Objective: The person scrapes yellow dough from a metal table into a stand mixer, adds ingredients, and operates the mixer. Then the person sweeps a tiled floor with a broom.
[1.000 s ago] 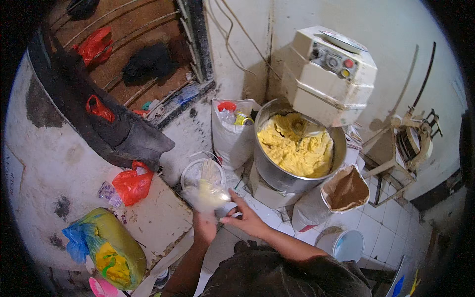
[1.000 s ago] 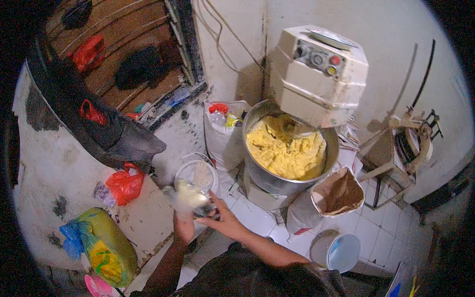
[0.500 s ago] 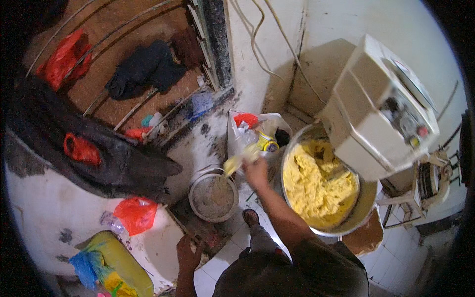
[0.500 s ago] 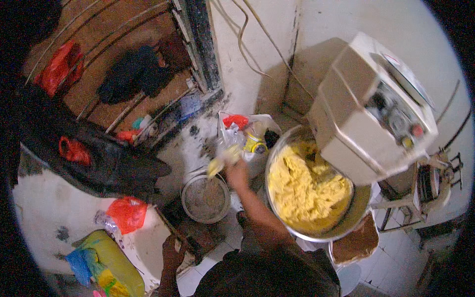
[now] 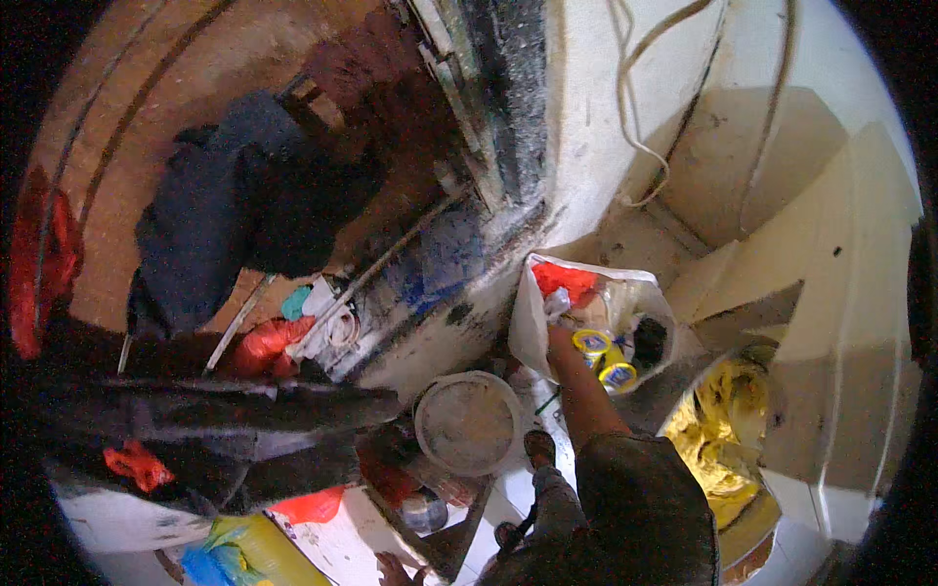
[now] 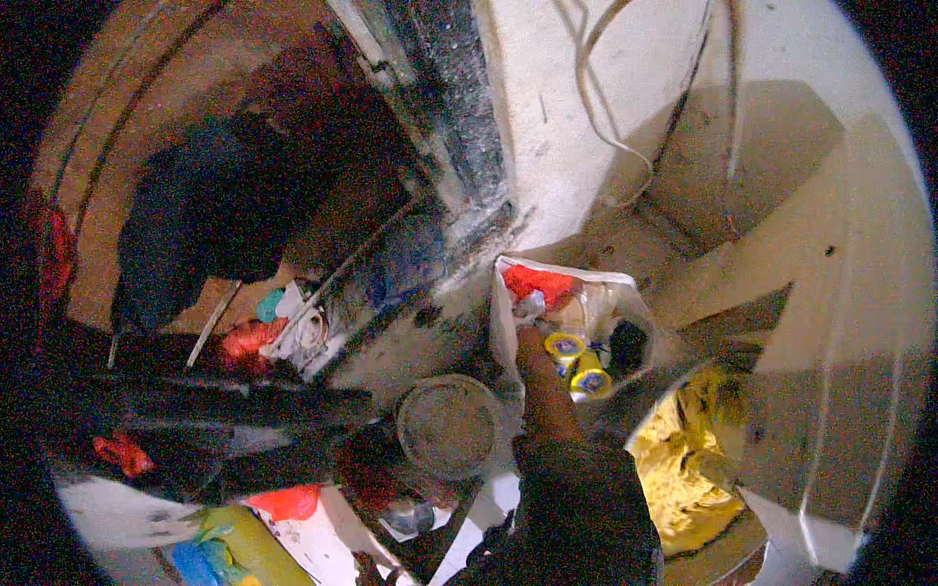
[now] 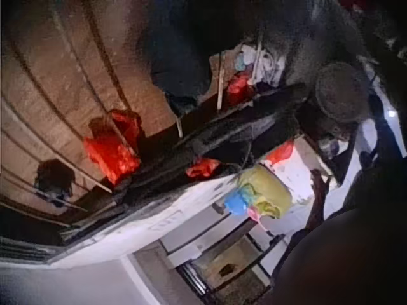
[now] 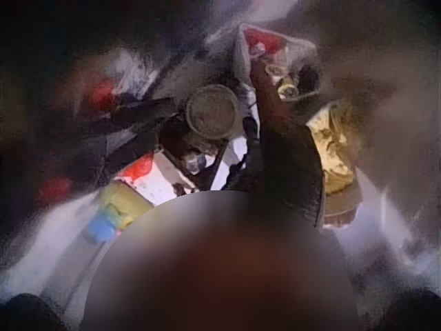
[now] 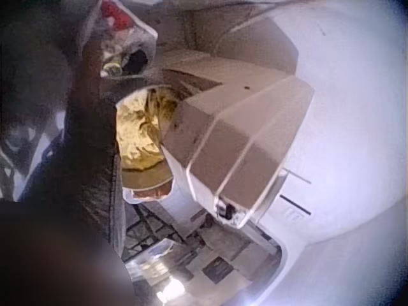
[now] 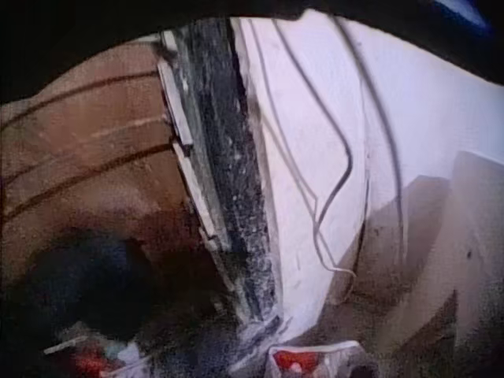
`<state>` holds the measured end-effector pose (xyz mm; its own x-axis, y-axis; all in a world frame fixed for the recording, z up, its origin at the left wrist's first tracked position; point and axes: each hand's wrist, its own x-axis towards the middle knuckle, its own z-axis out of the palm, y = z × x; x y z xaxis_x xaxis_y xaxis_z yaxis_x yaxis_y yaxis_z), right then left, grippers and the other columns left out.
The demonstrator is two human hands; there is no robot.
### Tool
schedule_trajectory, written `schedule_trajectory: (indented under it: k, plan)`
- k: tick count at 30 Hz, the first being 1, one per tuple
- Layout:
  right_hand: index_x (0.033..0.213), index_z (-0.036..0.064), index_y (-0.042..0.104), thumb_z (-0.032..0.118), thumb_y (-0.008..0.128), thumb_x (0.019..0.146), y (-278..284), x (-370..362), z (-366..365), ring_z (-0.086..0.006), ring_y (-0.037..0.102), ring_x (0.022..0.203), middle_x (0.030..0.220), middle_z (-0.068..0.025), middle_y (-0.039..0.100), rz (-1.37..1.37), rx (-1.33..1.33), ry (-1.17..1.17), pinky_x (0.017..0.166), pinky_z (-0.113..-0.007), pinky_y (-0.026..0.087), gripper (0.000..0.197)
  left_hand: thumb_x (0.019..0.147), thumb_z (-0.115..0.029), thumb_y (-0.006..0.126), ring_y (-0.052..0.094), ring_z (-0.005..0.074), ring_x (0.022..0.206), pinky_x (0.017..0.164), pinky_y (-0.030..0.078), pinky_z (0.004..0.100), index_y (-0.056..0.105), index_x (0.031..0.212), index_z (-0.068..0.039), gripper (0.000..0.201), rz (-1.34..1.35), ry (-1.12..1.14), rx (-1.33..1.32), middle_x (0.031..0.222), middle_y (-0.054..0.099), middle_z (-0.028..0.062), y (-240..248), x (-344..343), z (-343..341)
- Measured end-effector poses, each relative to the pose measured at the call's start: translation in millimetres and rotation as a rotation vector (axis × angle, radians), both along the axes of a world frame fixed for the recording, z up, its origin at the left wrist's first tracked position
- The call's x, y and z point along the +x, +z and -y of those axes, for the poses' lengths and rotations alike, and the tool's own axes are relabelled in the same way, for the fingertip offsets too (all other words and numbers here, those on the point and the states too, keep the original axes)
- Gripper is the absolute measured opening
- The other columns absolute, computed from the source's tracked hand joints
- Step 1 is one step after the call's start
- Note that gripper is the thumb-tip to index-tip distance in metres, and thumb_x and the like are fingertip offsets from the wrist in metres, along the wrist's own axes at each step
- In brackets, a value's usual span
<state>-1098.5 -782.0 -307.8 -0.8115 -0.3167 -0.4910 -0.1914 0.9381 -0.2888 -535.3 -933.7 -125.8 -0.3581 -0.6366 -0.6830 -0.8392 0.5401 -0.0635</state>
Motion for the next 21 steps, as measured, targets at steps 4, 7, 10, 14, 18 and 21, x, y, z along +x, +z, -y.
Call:
schedule_trajectory:
  k: [4, 7, 10, 14, 18, 21]
  plan:
    - [0.092, 0.003, 0.064, 0.028, 0.061, 0.073, -36, -15, 22, -0.0357, 0.062, 0.084, 0.092, -0.0189, 0.064, 0.029, 0.155, -0.038, 0.076, -0.046, 0.05, 0.031, 0.078, -0.056, 0.061, 0.017, 0.0415, 0.136, 0.104, 0.028, 0.0503, 0.017, 0.139, 0.009, 0.099, 0.037, -0.006, 0.021, 0.145, 0.013, 0.0315, 7, -9, 2]
    - [0.09, 0.0032, 0.064, 0.03, 0.062, 0.072, -60, -27, 39, -0.0351, 0.062, 0.082, 0.09, -0.0185, 0.064, 0.037, 0.178, -0.055, 0.075, -0.045, 0.05, 0.032, 0.078, -0.058, 0.059, 0.01, 0.0391, 0.138, 0.102, 0.027, 0.0564, 0.011, 0.142, 0.004, 0.101, 0.091, 0.033, 0.049, 0.149, 0.005, 0.0271, 9, -9, 0]
    - [0.089, 0.0034, 0.065, 0.032, 0.063, 0.071, -70, -36, 49, -0.0345, 0.062, 0.08, 0.088, -0.0182, 0.064, 0.045, 0.167, -0.051, 0.073, -0.045, 0.05, 0.033, 0.078, -0.06, 0.058, 0.011, 0.0385, 0.138, 0.101, 0.026, 0.0588, 0.01, 0.143, 0.002, 0.101, 0.125, 0.039, 0.037, 0.15, 0.003, 0.0246, 9, -9, -1]
    - [0.087, 0.0037, 0.065, 0.034, 0.064, 0.069, -56, -39, 35, -0.0337, 0.062, 0.077, 0.086, -0.0177, 0.064, 0.045, 0.033, -0.008, 0.072, -0.044, 0.05, 0.035, 0.077, -0.061, 0.058, 0.014, 0.0373, 0.138, 0.1, 0.022, 0.0633, 0.005, 0.144, -0.001, 0.104, 0.143, 0.022, 0.024, 0.151, 0.001, 0.0209, 9, -9, 3]
    - [0.084, 0.004, 0.066, 0.036, 0.065, 0.068, -27, -35, 3, -0.0328, 0.062, 0.074, 0.083, -0.0172, 0.065, 0.112, -0.252, 0.051, 0.07, -0.043, 0.05, 0.036, 0.072, -0.068, 0.057, 0.013, 0.0353, 0.139, 0.099, 0.025, 0.0633, 0.007, 0.145, -0.002, 0.11, 0.175, 0.025, 0.035, 0.151, 0.002, 0.0216, 1, -4, 7]
    - [0.083, 0.0042, 0.066, 0.038, 0.066, 0.067, -11, -28, -14, -0.0322, 0.062, 0.072, 0.081, -0.0169, 0.065, 0.144, -0.445, 0.031, 0.069, -0.043, 0.051, 0.037, 0.072, -0.072, 0.054, 0.027, 0.0372, 0.133, 0.096, 0.032, 0.0609, 0.013, 0.142, 0.003, 0.111, 0.122, -0.067, -0.047, 0.149, 0.009, 0.0257, -10, 6, 7]
